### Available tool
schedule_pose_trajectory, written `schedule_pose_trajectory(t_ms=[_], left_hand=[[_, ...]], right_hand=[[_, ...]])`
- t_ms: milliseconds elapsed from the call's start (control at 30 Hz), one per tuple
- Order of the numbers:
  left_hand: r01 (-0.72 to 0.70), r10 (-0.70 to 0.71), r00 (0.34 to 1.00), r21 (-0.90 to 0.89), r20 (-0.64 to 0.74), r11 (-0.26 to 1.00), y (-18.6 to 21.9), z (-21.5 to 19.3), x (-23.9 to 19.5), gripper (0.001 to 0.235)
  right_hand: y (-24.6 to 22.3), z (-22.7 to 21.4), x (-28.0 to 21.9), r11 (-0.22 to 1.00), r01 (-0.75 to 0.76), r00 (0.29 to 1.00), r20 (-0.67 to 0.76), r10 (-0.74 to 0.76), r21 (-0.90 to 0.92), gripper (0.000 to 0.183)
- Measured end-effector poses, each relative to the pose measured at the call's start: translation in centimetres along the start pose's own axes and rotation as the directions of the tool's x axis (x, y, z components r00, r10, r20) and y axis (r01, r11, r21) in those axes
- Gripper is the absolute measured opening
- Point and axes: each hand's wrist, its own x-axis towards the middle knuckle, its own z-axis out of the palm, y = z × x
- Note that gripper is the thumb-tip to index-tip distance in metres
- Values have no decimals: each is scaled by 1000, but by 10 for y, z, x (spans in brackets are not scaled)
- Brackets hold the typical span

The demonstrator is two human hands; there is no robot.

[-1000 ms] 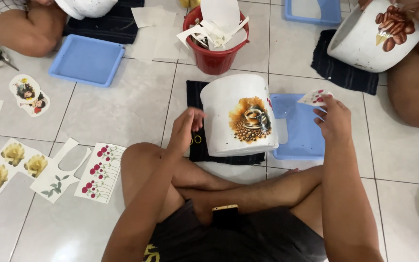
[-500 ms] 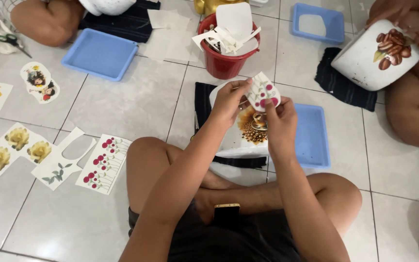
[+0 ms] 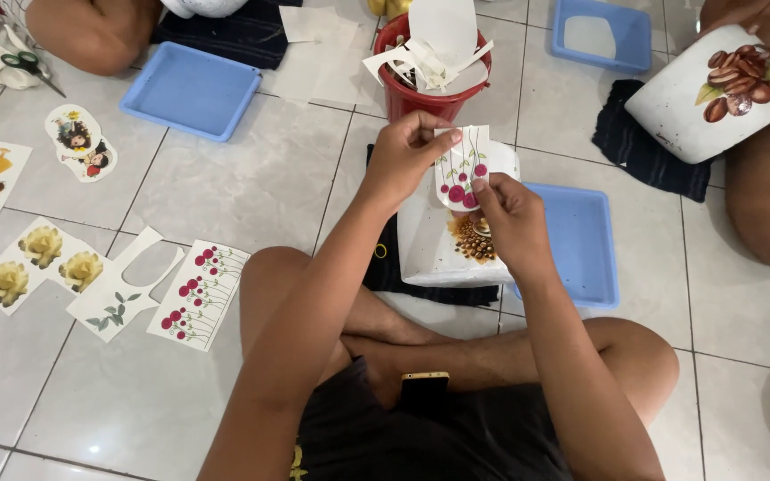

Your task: The person applies a cherry-themed decorative sticker to a white ceramic object. They smooth the sticker with their fingers, peel off the backing, and then use a metal tool to press the edges and remove air bubbles.

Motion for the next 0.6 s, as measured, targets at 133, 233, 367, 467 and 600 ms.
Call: schedule_pose_trajectory(t_ms=[133,233,367,467,600], left_hand=[[-14,14,1000,0,28,1000,32,-2,-6,24],[-30,29,999,15,45,999,37,-5,-6,23],[-22,22,998,-3,64,1000,35,-6,-4,22],[-19,20,998,-13,65,1000,35,-5,-5,21],[-20,20,997,-5,73,1000,33,-2,-4,20]], right_hand=[[-6,-1,7,1000,18,1000,13,-18,8,23],[12,-3,15,997,0,1000,6,0,83,25],[31,-6,22,997,22,1000,5,-22,79,24],[32,-6,22,996,34,999,-4,-34,87,24],[33,-6,20,995,33,999,-15,-32,94,25]])
